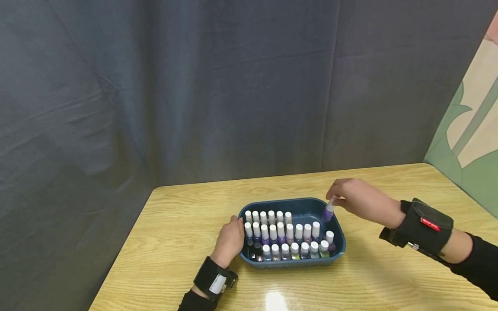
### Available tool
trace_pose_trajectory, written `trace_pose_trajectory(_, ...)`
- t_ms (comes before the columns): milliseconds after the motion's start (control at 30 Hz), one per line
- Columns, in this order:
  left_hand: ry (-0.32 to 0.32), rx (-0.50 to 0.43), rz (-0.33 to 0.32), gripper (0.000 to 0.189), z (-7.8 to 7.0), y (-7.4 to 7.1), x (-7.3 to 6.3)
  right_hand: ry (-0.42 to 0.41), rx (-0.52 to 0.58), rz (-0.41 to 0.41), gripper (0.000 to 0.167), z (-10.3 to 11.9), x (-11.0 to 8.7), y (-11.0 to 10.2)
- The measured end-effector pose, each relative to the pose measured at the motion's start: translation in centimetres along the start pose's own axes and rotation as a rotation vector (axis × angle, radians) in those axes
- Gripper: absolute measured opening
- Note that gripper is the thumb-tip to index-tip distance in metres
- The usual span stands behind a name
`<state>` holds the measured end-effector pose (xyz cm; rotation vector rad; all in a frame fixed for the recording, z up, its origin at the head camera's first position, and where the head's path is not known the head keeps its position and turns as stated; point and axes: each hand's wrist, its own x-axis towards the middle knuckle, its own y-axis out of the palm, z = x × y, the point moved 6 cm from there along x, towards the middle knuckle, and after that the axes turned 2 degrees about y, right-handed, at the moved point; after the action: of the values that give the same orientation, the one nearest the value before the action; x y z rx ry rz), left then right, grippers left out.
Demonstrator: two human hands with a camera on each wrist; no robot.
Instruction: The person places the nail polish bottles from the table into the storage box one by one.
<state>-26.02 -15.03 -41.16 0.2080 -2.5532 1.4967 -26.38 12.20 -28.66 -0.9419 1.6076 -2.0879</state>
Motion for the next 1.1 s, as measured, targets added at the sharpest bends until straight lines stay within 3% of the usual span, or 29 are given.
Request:
trace_pose_trajectory(433,-0.019,-0.013,0.013,0.026,-0.2,0.0,0.0,-0.073,0.053,0.081,0.023,0.8,0.2,4.0)
trace_pose_trajectory(1100,-0.001,-0.012,0.004,0.026,-0.3,0.0,0.0,-0.101,0.035,0.078,0.021,0.8,0.0,5.8)
